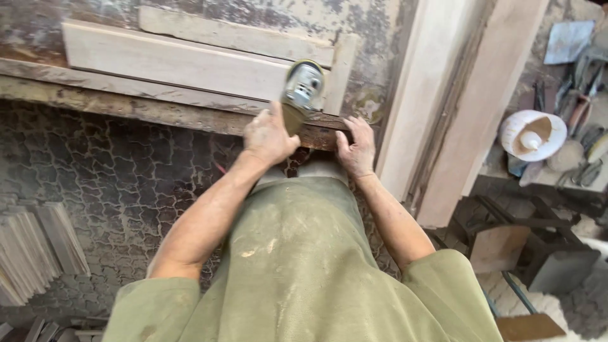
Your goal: The person is sanding wooden planks and applying wood filler.
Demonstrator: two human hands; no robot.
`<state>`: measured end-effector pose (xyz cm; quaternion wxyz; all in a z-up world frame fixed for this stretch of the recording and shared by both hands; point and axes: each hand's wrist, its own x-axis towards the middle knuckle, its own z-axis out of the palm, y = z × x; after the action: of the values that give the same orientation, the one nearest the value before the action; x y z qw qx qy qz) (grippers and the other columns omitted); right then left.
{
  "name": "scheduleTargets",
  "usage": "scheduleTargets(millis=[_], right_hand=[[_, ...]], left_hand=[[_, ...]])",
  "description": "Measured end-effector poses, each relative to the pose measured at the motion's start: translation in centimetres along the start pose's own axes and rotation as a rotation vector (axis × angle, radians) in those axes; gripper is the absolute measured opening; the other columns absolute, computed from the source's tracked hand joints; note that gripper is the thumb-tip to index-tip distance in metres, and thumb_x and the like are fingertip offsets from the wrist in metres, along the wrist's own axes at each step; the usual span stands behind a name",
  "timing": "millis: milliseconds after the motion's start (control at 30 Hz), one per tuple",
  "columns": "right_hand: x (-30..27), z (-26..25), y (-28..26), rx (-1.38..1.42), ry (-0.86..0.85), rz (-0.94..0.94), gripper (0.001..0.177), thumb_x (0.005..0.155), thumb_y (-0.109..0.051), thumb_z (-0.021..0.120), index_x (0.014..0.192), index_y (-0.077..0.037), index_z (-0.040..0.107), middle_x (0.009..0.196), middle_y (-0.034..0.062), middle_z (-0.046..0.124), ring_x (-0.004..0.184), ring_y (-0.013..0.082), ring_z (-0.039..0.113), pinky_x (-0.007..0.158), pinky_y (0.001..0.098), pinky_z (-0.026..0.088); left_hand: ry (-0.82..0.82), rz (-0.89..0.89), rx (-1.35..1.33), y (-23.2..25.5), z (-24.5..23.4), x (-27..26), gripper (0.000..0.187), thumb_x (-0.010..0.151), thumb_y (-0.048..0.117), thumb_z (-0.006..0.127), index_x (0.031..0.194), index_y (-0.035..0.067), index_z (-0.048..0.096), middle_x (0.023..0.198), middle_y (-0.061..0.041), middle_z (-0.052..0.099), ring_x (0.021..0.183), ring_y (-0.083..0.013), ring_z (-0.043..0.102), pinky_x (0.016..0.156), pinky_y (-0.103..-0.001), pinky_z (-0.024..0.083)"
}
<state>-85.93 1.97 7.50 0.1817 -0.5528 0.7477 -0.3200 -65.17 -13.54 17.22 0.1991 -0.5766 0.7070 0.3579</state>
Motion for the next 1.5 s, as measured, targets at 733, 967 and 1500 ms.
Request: scheduleTargets(millis=[733, 967, 1500], right_hand=[[10.4, 4.3, -5.9, -0.02, -0.265, 0.527, 0.019, 0.092, -0.022, 0.082, 0.094, -0.005, 0.073, 0.082, 0.0047, 0.072, 0.069, 0.0124, 0.064, 0.065, 0.0263, 0.058], [11.4, 4.5, -2.2, 0.312, -0.219, 0.657, 0.016, 0.095, -0.015, 0.071, 0.084, -0.003, 0.072, 0.067, 0.0013, 0.066, 0.056, 0.0083, 0.056, 0.052, 0.0222, 0.049], [12.9, 6.0, 3.8, -0.206, -0.264, 0.564, 0.046, 0.074, -0.056, 0.095, 0.08, -0.015, 0.075, 0.07, 0.009, 0.07, 0.076, 0.0279, 0.073, 0.068, 0.0416, 0.058]], left_hand=[[0.432, -0.417, -0.32, -34.6, -14.3, 0.2, 0.062, 0.079, 0.023, 0.071, 0.127, -0.001, 0.041, 0.095, -0.013, 0.065, 0.078, -0.0304, 0.068, 0.066, -0.045, 0.057], [0.148, -0.309, -0.133, -18.1, -8.9, -1.2, 0.071, 0.087, 0.025, 0.071, 0.137, -0.003, 0.03, 0.103, -0.022, 0.059, 0.076, -0.0341, 0.07, 0.059, -0.039, 0.062], [-0.042, 0.015, -0.009, -13.1, -3.8, -0.8, 0.074, 0.082, 0.043, 0.073, 0.137, 0.005, 0.041, 0.112, -0.021, 0.066, 0.108, -0.0454, 0.069, 0.085, -0.06, 0.057]])
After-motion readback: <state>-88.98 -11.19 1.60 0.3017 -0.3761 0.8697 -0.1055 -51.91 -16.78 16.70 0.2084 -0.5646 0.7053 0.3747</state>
